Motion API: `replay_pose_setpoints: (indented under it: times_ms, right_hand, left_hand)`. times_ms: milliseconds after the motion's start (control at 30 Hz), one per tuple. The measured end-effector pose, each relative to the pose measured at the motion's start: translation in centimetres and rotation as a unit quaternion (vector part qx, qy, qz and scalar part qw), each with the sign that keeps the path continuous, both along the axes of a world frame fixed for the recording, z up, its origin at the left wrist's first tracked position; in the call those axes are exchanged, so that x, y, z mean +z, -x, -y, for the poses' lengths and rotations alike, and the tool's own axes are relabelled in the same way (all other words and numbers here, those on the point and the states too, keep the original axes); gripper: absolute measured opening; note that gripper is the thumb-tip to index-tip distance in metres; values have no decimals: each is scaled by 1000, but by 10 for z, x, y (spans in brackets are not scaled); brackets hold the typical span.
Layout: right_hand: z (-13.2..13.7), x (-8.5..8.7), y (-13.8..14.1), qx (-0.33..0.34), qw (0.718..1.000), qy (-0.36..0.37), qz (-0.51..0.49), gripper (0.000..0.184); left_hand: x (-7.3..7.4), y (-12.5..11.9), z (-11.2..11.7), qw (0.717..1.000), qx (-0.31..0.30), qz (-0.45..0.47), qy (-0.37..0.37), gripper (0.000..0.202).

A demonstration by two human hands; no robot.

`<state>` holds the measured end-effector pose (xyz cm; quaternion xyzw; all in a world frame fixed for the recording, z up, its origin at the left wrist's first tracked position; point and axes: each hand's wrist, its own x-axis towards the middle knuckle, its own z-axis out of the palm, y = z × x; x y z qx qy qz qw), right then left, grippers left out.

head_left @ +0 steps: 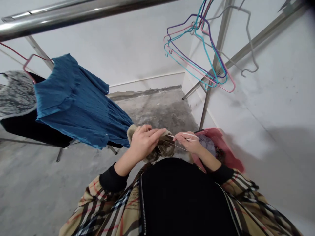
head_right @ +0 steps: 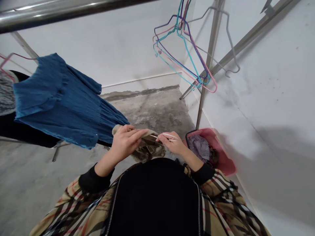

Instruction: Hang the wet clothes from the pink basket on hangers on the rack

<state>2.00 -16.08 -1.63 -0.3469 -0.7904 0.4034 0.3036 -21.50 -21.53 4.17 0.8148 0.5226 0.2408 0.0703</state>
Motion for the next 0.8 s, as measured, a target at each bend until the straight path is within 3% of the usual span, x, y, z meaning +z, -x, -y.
replay_pose_setpoints:
  times_ms: [133,200,367,433,500,567,667,800]
  right_hand:
    - [-11,6,0,-11,999,2,-46,54]
    - [-14,5,1,-53,996,-2,-68,47]
    - [-2,-16,-2,-278,950,-97,-101,27]
    - [6,-31,-2,-261,958,-88,-85,27]
    - [9,-48,4,-190,981,-29,-34,26]
    - [6,-66,15,-154,987,44,20,32]
    - [-5,-91,35,-166,971,173,-11,47]
    - [-17,-107,43,-140,930,312,-137,34]
  left_hand:
    - [15,10,-7,997,-33,-62,-25,39]
    - [21,15,-9,997,-26,-66,-32,40]
    - [25,22,-9,988,88,-48,-116,35]
    - [24,22,-8,981,131,-47,-137,34]
    - [21,21,-8,977,150,-42,-146,34]
    - [19,17,-8,976,149,-36,-153,34]
    - [18,10,-8,974,127,-53,-181,36]
    - [18,15,-6,964,103,-82,-229,39]
